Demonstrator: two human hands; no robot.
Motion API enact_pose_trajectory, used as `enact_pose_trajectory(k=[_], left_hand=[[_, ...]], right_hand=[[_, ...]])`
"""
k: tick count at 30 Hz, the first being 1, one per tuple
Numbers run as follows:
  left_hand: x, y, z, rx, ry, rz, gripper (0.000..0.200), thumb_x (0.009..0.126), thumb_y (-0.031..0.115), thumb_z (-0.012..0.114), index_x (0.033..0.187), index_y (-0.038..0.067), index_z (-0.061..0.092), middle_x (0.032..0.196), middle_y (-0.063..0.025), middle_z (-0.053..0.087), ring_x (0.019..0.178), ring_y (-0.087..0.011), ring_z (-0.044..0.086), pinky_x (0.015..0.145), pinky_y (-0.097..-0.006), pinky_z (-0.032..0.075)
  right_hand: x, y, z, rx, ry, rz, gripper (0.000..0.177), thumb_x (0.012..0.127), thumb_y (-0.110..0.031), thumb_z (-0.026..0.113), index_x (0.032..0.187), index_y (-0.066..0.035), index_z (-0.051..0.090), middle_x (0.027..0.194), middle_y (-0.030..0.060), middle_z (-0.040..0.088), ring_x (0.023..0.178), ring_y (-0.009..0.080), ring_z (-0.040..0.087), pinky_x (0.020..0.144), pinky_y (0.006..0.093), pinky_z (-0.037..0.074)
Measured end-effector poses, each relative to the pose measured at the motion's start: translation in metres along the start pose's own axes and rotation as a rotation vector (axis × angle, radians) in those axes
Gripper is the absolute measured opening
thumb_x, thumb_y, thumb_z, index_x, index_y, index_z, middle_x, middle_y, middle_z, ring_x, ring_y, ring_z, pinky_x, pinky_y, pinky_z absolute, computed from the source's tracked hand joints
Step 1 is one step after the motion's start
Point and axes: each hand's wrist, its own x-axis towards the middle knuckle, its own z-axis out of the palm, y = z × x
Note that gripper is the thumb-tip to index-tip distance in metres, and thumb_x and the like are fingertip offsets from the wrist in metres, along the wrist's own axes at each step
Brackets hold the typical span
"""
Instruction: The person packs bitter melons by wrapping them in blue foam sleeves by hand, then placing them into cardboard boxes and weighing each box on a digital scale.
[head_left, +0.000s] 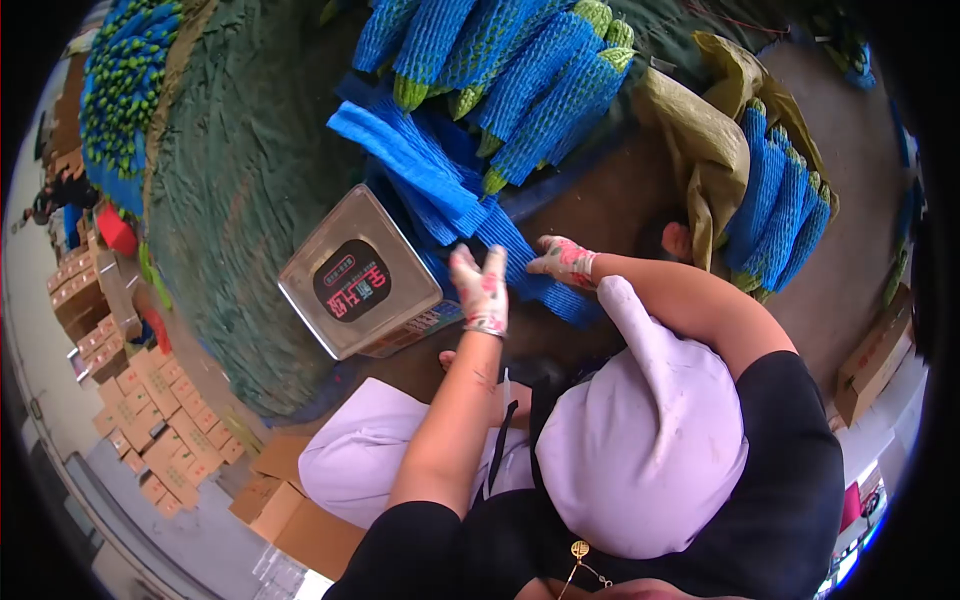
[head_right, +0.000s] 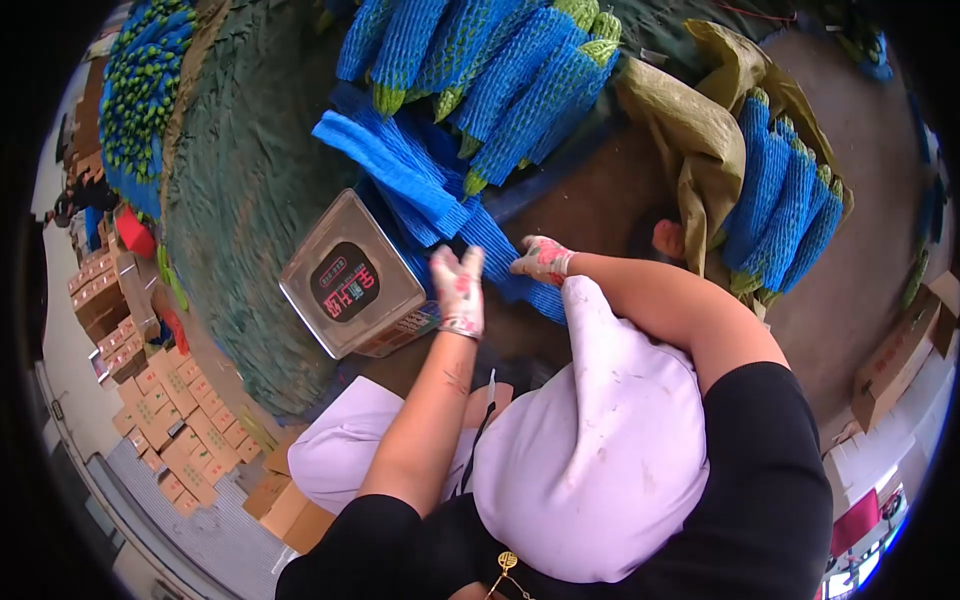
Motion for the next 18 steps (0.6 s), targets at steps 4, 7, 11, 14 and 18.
enact_pose_trajectory(k=[4, 7, 11, 14, 18], left_hand=[[-0.039, 0.029, -0.005, -0.054, -0.521, -0.417, 0.046, 0.094, 0.035, 0.059, 0.123, 0.0, 0.052, 0.112, -0.0099, 0.061, 0.092, -0.0167, 0.059, 0.086, -0.0327, 0.047], [-0.085, 0.013, -0.013, -0.159, -0.493, -0.299, 0.022, 0.097, 0.022, 0.053, 0.111, 0.006, 0.056, 0.096, -0.0054, 0.062, 0.083, -0.0124, 0.059, 0.078, -0.0279, 0.048], [-0.118, 0.067, -0.037, -0.3, -0.395, -0.116, 0.02, 0.096, 0.013, 0.053, 0.115, 0.005, 0.05, 0.088, -0.0039, 0.06, 0.074, -0.0113, 0.058, 0.07, -0.0261, 0.049], [-0.039, 0.101, -0.041, -0.372, -0.195, 0.116, 0.009, 0.096, 0.011, 0.053, 0.101, 0.008, 0.046, 0.085, -0.0031, 0.058, 0.066, -0.01, 0.054, 0.062, -0.0241, 0.046], [0.057, 0.137, -0.039, 0.385, 0.015, 0.232, 0.078, 0.089, 0.03, 0.064, 0.146, -0.004, 0.022, 0.145, -0.0286, 0.035, 0.134, -0.0363, 0.038, 0.112, -0.0368, 0.028]], right_hand=[[-0.049, -0.025, 0.001, 0.056, -0.301, -0.172, 0.026, 0.081, -0.018, 0.066, 0.104, -0.004, 0.067, 0.083, 0.0041, 0.067, 0.073, 0.013, 0.061, 0.066, 0.0296, 0.049], [-0.089, -0.051, -0.036, -0.259, -0.631, -0.069, 0.028, 0.084, -0.025, 0.065, 0.101, -0.003, 0.067, 0.084, 0.0045, 0.068, 0.077, 0.0144, 0.064, 0.071, 0.0301, 0.051], [-0.118, -0.046, -0.076, -0.438, -0.437, -0.156, 0.035, 0.081, -0.03, 0.066, 0.105, -0.005, 0.068, 0.091, 0.0101, 0.069, 0.084, 0.0222, 0.067, 0.079, 0.0342, 0.053], [-0.096, 0.019, -0.07, -0.758, -0.267, -0.576, 0.04, 0.08, -0.031, 0.066, 0.114, -0.01, 0.064, 0.101, 0.0118, 0.068, 0.091, 0.028, 0.066, 0.081, 0.0383, 0.053], [-0.082, 0.016, -0.048, -1.394, -0.401, -0.598, 0.061, 0.079, -0.031, 0.065, 0.137, -0.029, 0.046, 0.101, 0.0131, 0.063, 0.09, 0.0299, 0.066, 0.075, 0.0411, 0.053]])
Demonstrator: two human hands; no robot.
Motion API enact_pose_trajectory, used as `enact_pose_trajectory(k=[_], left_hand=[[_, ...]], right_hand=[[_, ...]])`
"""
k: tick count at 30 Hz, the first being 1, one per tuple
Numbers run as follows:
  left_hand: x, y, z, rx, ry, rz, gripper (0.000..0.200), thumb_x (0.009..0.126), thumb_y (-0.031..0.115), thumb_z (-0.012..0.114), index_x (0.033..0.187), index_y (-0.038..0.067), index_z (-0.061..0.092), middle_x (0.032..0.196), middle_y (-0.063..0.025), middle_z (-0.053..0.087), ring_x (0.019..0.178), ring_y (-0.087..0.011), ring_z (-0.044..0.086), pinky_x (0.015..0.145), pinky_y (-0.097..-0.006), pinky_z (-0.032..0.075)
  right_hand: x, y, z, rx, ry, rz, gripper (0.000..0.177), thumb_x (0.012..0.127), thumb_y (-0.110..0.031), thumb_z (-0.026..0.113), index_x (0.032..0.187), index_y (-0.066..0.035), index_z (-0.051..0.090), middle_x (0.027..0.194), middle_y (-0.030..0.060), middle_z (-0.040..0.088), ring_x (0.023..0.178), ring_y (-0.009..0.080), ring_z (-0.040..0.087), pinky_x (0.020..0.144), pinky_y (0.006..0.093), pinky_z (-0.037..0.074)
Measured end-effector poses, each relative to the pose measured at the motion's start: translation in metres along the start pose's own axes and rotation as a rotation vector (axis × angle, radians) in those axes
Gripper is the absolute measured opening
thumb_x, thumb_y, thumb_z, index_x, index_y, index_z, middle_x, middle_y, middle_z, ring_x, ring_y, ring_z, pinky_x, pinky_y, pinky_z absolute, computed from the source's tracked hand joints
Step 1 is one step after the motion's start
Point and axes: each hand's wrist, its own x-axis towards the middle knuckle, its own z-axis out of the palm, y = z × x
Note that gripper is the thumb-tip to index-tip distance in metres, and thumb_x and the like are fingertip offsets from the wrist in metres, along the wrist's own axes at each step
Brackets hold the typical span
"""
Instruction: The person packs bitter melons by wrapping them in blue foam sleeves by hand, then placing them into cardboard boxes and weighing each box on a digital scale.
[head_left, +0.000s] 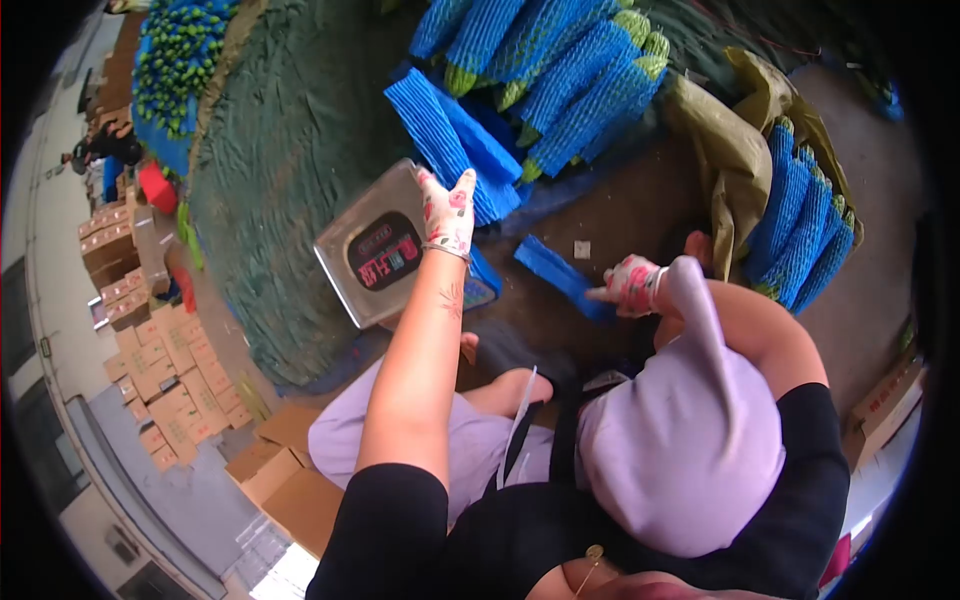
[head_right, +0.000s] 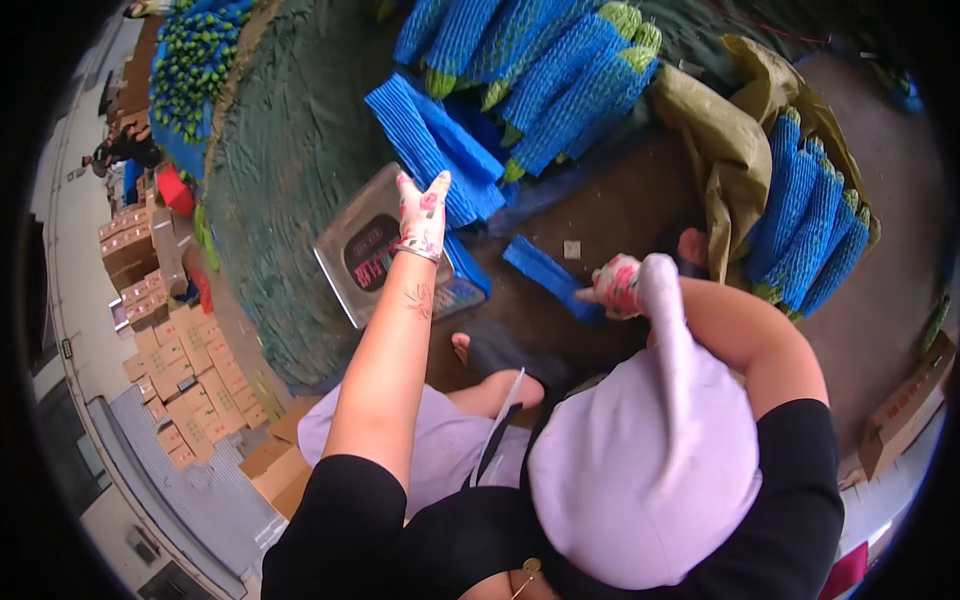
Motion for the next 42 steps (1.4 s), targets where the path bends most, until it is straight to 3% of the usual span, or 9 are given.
enact_pose_trajectory(k=[3, 7, 12, 18, 22, 26, 32, 37, 42], left_hand=[[-0.007, 0.001, 0.003, 0.077, 0.138, 0.072, 0.076, 0.088, 0.027, 0.064, 0.145, -0.004, 0.024, 0.145, -0.029, 0.034, 0.138, -0.0362, 0.032, 0.114, -0.0384, 0.024], [-0.069, -0.031, 0.02, -0.664, -0.113, -0.075, 0.015, 0.094, 0.01, 0.056, 0.108, 0.005, 0.055, 0.085, -0.0003, 0.06, 0.067, -0.0068, 0.053, 0.056, -0.0211, 0.043], [-0.155, -0.086, 0.036, -0.211, -0.136, -0.314, 0.069, 0.087, 0.029, 0.07, 0.14, 0.003, 0.033, 0.124, -0.0111, 0.047, 0.117, -0.0192, 0.045, 0.101, -0.0325, 0.037], [-0.125, -0.009, 0.038, -0.854, -0.269, -0.171, 0.025, 0.093, 0.01, 0.055, 0.117, 0.007, 0.048, 0.096, -0.0054, 0.058, 0.085, -0.0142, 0.058, 0.083, -0.0298, 0.047], [-0.014, -0.01, 0.009, -0.714, -0.11, 0.018, 0.031, 0.09, 0.015, 0.059, 0.116, 0.003, 0.047, 0.097, -0.0101, 0.06, 0.085, -0.0211, 0.06, 0.084, -0.0371, 0.048], [0.012, 0.021, -0.006, 0.332, 0.168, 0.211, 0.076, 0.088, 0.026, 0.064, 0.145, -0.004, 0.024, 0.145, -0.0209, 0.032, 0.138, -0.0303, 0.028, 0.115, -0.0395, 0.022], [-0.072, 0.121, 0.1, -0.718, -0.758, 0.29, 0.041, 0.094, 0.016, 0.059, 0.132, 0.002, 0.048, 0.118, -0.0148, 0.06, 0.105, -0.0238, 0.062, 0.095, -0.0373, 0.05], [-0.147, 0.187, 0.218, -0.793, -1.443, -0.079, 0.041, 0.097, 0.013, 0.053, 0.136, 0.002, 0.044, 0.131, -0.0149, 0.053, 0.118, -0.0273, 0.054, 0.098, -0.0384, 0.046], [-0.177, 0.182, 0.334, -0.371, -1.095, 0.02, 0.069, 0.094, 0.033, 0.058, 0.146, -0.001, 0.027, 0.147, -0.0184, 0.037, 0.135, -0.0287, 0.037, 0.111, -0.034, 0.027]], right_hand=[[0.019, -0.003, 0.002, -0.01, 0.017, -0.073, 0.066, 0.08, -0.031, 0.067, 0.141, -0.029, 0.042, 0.111, 0.014, 0.059, 0.094, 0.029, 0.065, 0.076, 0.0397, 0.054], [0.086, 0.0, 0.035, 0.117, -0.079, 0.098, 0.049, 0.078, -0.032, 0.068, 0.124, -0.019, 0.058, 0.115, 0.0141, 0.058, 0.096, 0.0292, 0.064, 0.08, 0.0399, 0.054], [0.014, -0.02, -0.042, 0.473, 0.242, -0.058, 0.03, 0.078, -0.03, 0.067, 0.101, -0.01, 0.066, 0.101, 0.0114, 0.061, 0.088, 0.0322, 0.063, 0.075, 0.0428, 0.053], [-0.055, -0.036, -0.109, 0.44, 0.696, -0.291, 0.034, 0.08, -0.02, 0.068, 0.113, -0.013, 0.061, 0.123, 0.0139, 0.056, 0.099, 0.0327, 0.061, 0.085, 0.0438, 0.051], [-0.124, -0.019, -0.121, 0.422, 1.236, 0.149, 0.038, 0.075, -0.002, 0.065, 0.112, -0.008, 0.062, 0.102, 0.0137, 0.064, 0.096, 0.0341, 0.062, 0.083, 0.0402, 0.053], [-0.182, -0.003, -0.044, 1.158, 1.756, 0.446, 0.027, 0.092, 0.0, 0.055, 0.118, -0.001, 0.061, 0.107, 0.0063, 0.063, 0.099, 0.0137, 0.059, 0.09, 0.027, 0.046], [-0.254, 0.014, 0.082, 1.382, 2.339, 0.808, 0.028, 0.093, -0.007, 0.058, 0.12, 0.0, 0.06, 0.115, 0.0067, 0.063, 0.105, 0.012, 0.058, 0.095, 0.0257, 0.044], [-0.275, 0.056, 0.159, 1.246, 2.276, 1.274, 0.049, 0.089, -0.018, 0.065, 0.133, -0.001, 0.05, 0.121, 0.0108, 0.06, 0.11, 0.0196, 0.056, 0.099, 0.0307, 0.042], [-0.311, 0.09, 0.19, 1.155, 1.783, 1.722, 0.069, 0.081, -0.038, 0.071, 0.136, -0.005, 0.047, 0.128, 0.0177, 0.055, 0.118, 0.0264, 0.053, 0.102, 0.0343, 0.04]])
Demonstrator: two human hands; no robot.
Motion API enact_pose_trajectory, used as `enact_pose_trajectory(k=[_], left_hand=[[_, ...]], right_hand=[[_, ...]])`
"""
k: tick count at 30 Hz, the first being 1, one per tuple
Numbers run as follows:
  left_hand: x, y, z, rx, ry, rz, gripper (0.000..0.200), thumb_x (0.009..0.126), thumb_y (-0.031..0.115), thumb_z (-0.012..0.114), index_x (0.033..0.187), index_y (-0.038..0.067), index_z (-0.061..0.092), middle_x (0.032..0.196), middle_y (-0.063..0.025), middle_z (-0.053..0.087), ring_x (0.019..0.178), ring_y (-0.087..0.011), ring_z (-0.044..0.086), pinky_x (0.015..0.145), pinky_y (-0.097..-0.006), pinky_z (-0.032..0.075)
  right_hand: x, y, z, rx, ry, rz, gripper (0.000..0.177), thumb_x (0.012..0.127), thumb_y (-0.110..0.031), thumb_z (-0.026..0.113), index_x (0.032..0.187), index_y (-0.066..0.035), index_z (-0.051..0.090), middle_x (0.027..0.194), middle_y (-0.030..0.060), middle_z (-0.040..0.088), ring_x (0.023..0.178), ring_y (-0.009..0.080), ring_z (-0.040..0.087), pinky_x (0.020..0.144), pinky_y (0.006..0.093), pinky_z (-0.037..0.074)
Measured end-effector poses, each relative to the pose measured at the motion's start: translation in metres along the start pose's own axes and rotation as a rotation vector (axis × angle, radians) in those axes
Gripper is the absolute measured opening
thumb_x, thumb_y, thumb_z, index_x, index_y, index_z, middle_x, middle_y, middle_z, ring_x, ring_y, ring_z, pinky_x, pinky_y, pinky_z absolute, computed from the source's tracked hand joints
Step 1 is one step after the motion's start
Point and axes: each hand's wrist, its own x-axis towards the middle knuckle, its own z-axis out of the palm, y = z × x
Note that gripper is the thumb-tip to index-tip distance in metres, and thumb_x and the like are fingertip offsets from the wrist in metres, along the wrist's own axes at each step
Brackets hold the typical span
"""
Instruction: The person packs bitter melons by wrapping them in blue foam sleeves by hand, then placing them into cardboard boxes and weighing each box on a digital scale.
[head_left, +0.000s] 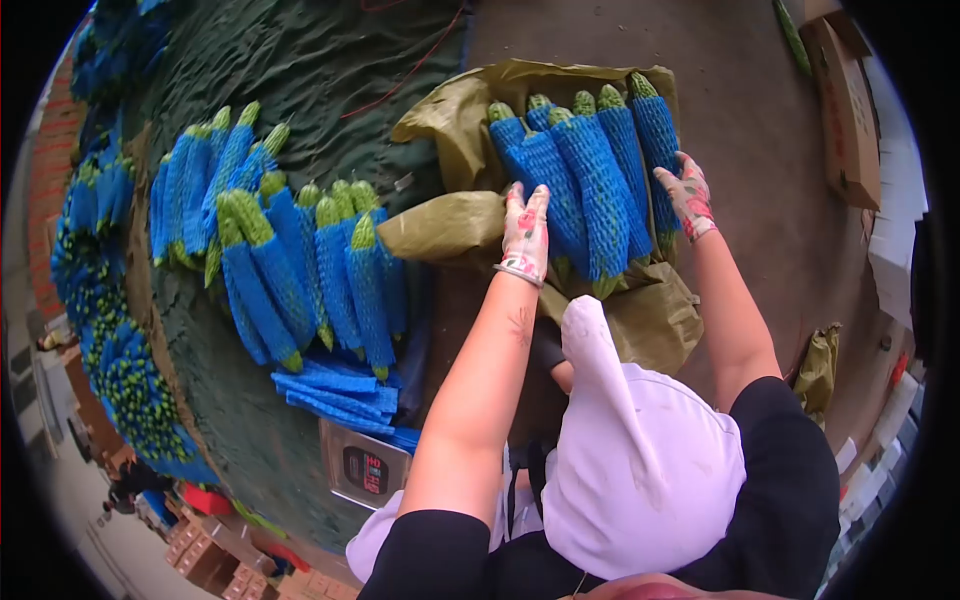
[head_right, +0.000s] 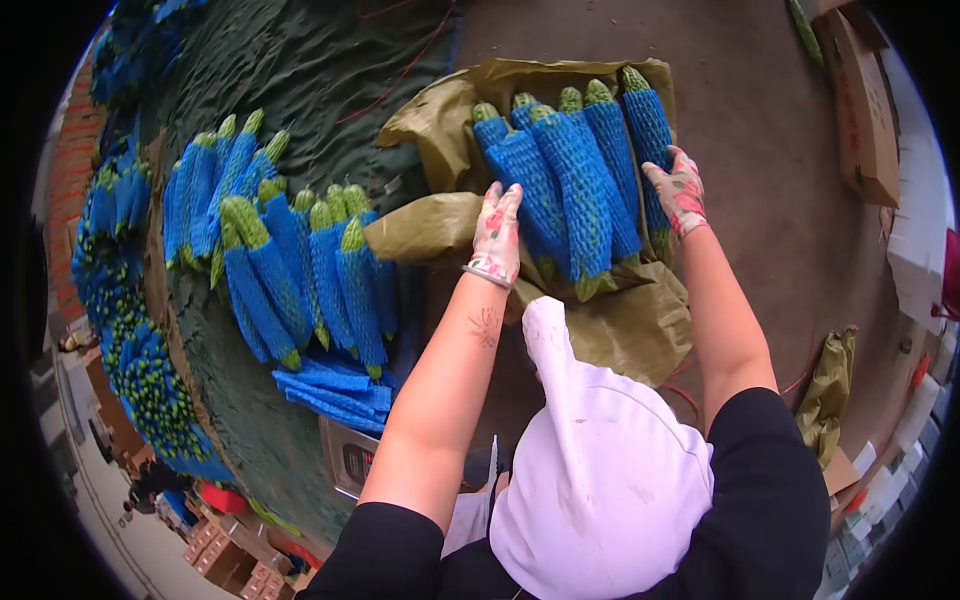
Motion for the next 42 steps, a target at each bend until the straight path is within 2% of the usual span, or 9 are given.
enact_pose_trajectory(k=[2, 7, 10, 15, 24, 26, 35, 40, 42], left_hand=[[0.018, -0.013, 0.009, 0.237, 0.145, -0.009, 0.072, 0.091, 0.043, 0.057, 0.14, -0.005, 0.035, 0.14, -0.025, 0.044, 0.129, -0.0363, 0.044, 0.107, -0.0373, 0.034], [0.046, -0.026, -0.007, 0.347, 0.153, -0.036, 0.069, 0.093, 0.05, 0.049, 0.137, -0.004, 0.042, 0.135, -0.0247, 0.05, 0.124, -0.0361, 0.049, 0.104, -0.0387, 0.037], [0.034, -0.011, -0.009, 0.071, 0.133, -0.226, 0.064, 0.095, 0.05, 0.049, 0.142, 0.008, 0.039, 0.139, -0.0132, 0.048, 0.124, -0.0287, 0.047, 0.103, -0.0427, 0.035], [0.052, -0.036, -0.025, -0.103, 0.063, -0.298, 0.068, 0.094, 0.055, 0.047, 0.144, 0.009, 0.037, 0.141, -0.0133, 0.045, 0.128, -0.0309, 0.043, 0.105, -0.0464, 0.033], [0.053, -0.004, -0.012, 0.009, -0.031, -0.386, 0.1, 0.079, 0.078, 0.046, 0.151, 0.012, 0.023, 0.153, -0.0168, 0.027, 0.139, -0.0394, 0.027, 0.112, -0.0536, 0.02], [0.062, -0.012, -0.019, -0.013, -0.157, -0.409, 0.098, 0.081, 0.077, 0.046, 0.151, 0.013, 0.023, 0.153, -0.0157, 0.027, 0.139, -0.0378, 0.027, 0.112, -0.0544, 0.019], [0.053, -0.028, 0.011, -0.444, -0.261, -0.298, 0.068, 0.093, 0.058, 0.049, 0.137, 0.006, 0.049, 0.137, -0.0045, 0.051, 0.123, -0.0168, 0.048, 0.106, -0.0315, 0.035], [0.064, -0.048, 0.014, -0.455, -0.283, -0.302, 0.069, 0.09, 0.057, 0.056, 0.138, 0.009, 0.046, 0.137, -0.0057, 0.052, 0.12, -0.0201, 0.051, 0.103, -0.0387, 0.04], [0.059, -0.044, 0.016, -0.251, -0.207, -0.216, 0.099, 0.082, 0.068, 0.058, 0.148, 0.001, 0.024, 0.141, -0.012, 0.046, 0.128, -0.0216, 0.044, 0.108, -0.0316, 0.031]], right_hand=[[0.0, -0.016, -0.005, -0.495, 0.038, -0.026, 0.074, 0.079, -0.039, 0.071, 0.139, -0.005, 0.042, 0.134, 0.0195, 0.05, 0.121, 0.0331, 0.05, 0.103, 0.0392, 0.039], [0.025, 0.004, -0.008, -0.497, 0.05, 0.067, 0.075, 0.077, -0.037, 0.071, 0.136, -0.003, 0.043, 0.131, 0.0205, 0.052, 0.122, 0.037, 0.05, 0.102, 0.0431, 0.04], [0.026, -0.013, -0.038, -0.379, -0.085, 0.141, 0.072, 0.078, -0.031, 0.071, 0.136, 0.0, 0.042, 0.124, 0.0177, 0.058, 0.114, 0.0312, 0.056, 0.097, 0.039, 0.045], [-0.028, -0.045, -0.04, 0.613, -0.466, 0.164, 0.068, 0.077, -0.018, 0.068, 0.137, 0.0, 0.041, 0.114, 0.0085, 0.06, 0.099, 0.0172, 0.058, 0.091, 0.0302, 0.046], [-0.01, -0.041, 0.001, 0.535, -0.549, 0.222, 0.084, 0.076, -0.036, 0.077, 0.141, -0.001, 0.037, 0.136, 0.0139, 0.048, 0.123, 0.021, 0.048, 0.104, 0.0335, 0.037], [-0.008, -0.049, -0.007, 0.744, -0.729, 0.224, 0.068, 0.086, -0.03, 0.07, 0.141, -0.006, 0.039, 0.128, 0.0072, 0.056, 0.112, 0.0171, 0.056, 0.099, 0.0324, 0.043], [0.034, -0.011, -0.008, 0.8, -0.885, 0.473, 0.056, 0.085, -0.044, 0.068, 0.125, -0.005, 0.057, 0.117, 0.0088, 0.065, 0.101, 0.0175, 0.063, 0.093, 0.0345, 0.049], [0.034, -0.01, -0.005, 0.746, -0.856, 0.465, 0.059, 0.084, -0.047, 0.069, 0.124, -0.005, 0.057, 0.117, 0.0092, 0.064, 0.102, 0.0192, 0.063, 0.093, 0.0362, 0.049], [0.037, -0.002, 0.0, 0.747, -0.858, 0.473, 0.06, 0.084, -0.047, 0.069, 0.125, -0.005, 0.057, 0.118, 0.0096, 0.064, 0.102, 0.0202, 0.063, 0.094, 0.0368, 0.048]])
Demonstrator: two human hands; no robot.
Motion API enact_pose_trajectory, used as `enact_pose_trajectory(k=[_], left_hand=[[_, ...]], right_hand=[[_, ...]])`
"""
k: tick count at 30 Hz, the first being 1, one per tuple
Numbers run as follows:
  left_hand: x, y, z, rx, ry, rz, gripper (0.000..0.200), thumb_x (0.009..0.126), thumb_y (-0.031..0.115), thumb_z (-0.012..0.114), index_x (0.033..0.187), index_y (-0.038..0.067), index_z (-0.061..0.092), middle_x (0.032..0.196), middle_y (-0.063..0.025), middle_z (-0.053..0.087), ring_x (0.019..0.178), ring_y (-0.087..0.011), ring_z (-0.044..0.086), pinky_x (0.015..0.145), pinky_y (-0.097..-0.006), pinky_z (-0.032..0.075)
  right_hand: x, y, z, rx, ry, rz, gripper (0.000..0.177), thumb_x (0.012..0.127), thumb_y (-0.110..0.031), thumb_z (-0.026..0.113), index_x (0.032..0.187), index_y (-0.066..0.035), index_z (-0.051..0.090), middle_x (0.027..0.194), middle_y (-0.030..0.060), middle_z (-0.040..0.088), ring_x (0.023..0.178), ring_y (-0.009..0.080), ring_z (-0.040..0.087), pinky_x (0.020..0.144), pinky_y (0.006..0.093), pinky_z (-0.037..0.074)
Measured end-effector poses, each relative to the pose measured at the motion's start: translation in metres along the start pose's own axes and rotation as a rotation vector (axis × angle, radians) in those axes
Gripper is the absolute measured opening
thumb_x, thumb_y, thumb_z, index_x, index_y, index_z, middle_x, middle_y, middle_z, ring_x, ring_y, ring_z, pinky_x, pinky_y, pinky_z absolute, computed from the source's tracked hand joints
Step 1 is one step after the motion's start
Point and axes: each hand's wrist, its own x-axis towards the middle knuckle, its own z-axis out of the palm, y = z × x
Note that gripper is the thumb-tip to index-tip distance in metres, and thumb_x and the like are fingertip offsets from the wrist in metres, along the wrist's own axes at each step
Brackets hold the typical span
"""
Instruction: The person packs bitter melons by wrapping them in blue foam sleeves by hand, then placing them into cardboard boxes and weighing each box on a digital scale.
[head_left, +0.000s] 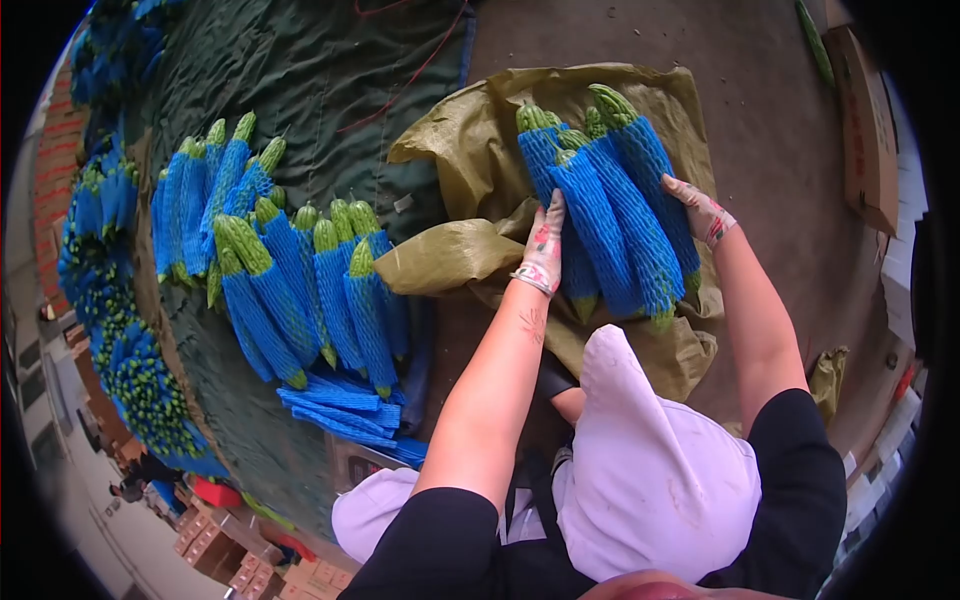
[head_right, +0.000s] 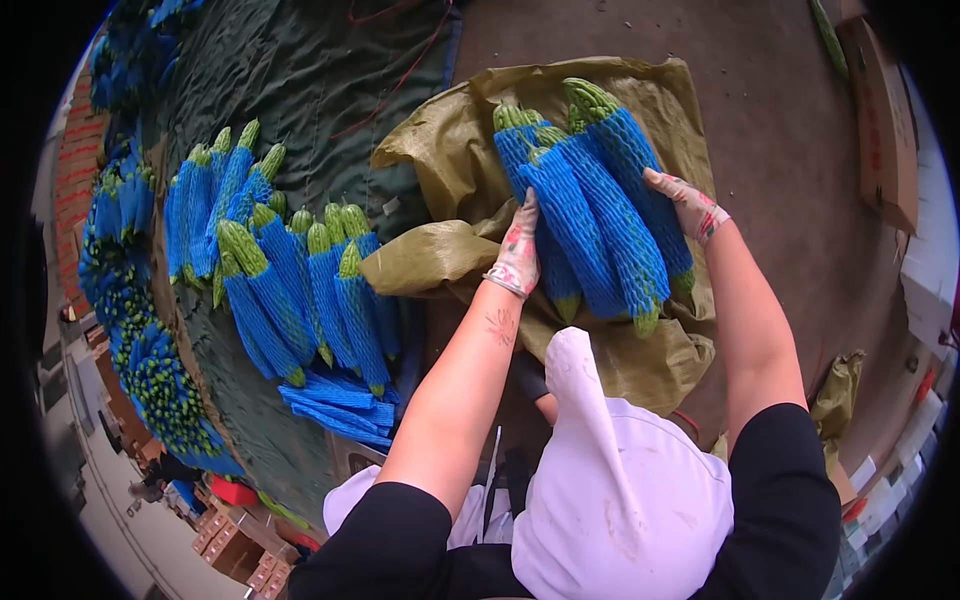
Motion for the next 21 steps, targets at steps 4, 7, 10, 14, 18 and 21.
enact_pose_trajectory(k=[4, 7, 10, 14, 18, 21], left_hand=[[-0.03, 0.011, 0.029, 0.188, 0.031, 0.146, 0.104, 0.08, 0.069, 0.06, 0.149, 0.001, 0.021, 0.145, -0.0153, 0.041, 0.132, -0.0243, 0.04, 0.109, -0.0333, 0.029], [-0.039, 0.009, 0.042, 0.49, 0.218, 0.188, 0.099, 0.081, 0.061, 0.065, 0.148, 0.001, 0.023, 0.136, -0.0192, 0.049, 0.124, -0.0285, 0.048, 0.106, -0.0353, 0.034], [-0.041, 0.01, 0.041, 0.455, 0.229, 0.223, 0.101, 0.08, 0.063, 0.064, 0.148, 0.001, 0.023, 0.135, -0.022, 0.049, 0.123, -0.031, 0.049, 0.105, -0.0353, 0.034], [-0.03, -0.008, 0.024, 0.372, 0.196, 0.204, 0.11, 0.078, 0.073, 0.057, 0.148, -0.003, 0.019, 0.135, -0.0253, 0.049, 0.123, -0.0339, 0.05, 0.105, -0.0361, 0.035], [-0.033, -0.012, 0.02, 0.268, 0.078, 0.263, 0.114, 0.077, 0.077, 0.053, 0.148, -0.005, 0.017, 0.136, -0.0242, 0.048, 0.124, -0.0328, 0.049, 0.105, -0.0359, 0.035], [-0.052, 0.017, 0.048, 0.074, -0.029, 0.286, 0.101, 0.084, 0.061, 0.06, 0.15, 0.001, 0.013, 0.13, -0.0178, 0.053, 0.116, -0.0244, 0.053, 0.099, -0.0325, 0.04]], right_hand=[[0.001, 0.001, -0.003, 0.18, -0.03, 0.077, 0.062, 0.083, -0.049, 0.069, 0.126, -0.005, 0.057, 0.121, 0.0103, 0.063, 0.106, 0.0227, 0.062, 0.098, 0.0385, 0.046], [-0.006, 0.005, 0.002, 0.191, -0.034, 0.088, 0.064, 0.081, -0.049, 0.07, 0.126, -0.005, 0.057, 0.123, 0.0105, 0.062, 0.11, 0.0232, 0.06, 0.099, 0.0398, 0.045], [-0.001, 0.008, -0.003, 0.169, -0.045, 0.105, 0.065, 0.081, -0.05, 0.071, 0.126, -0.005, 0.056, 0.124, 0.0105, 0.062, 0.112, 0.0233, 0.059, 0.1, 0.0404, 0.045], [0.0, 0.011, -0.012, 0.183, -0.024, 0.079, 0.068, 0.081, -0.05, 0.071, 0.129, -0.005, 0.055, 0.125, 0.0109, 0.061, 0.112, 0.0247, 0.059, 0.101, 0.0408, 0.044], [-0.014, -0.005, -0.006, 0.232, -0.031, -0.033, 0.072, 0.08, -0.051, 0.071, 0.132, -0.004, 0.052, 0.125, 0.0115, 0.061, 0.112, 0.0255, 0.059, 0.101, 0.0413, 0.044], [-0.027, -0.036, 0.004, 0.153, -0.068, -0.121, 0.078, 0.081, -0.053, 0.069, 0.134, -0.001, 0.048, 0.129, 0.0141, 0.057, 0.113, 0.0258, 0.057, 0.1, 0.0401, 0.045]])
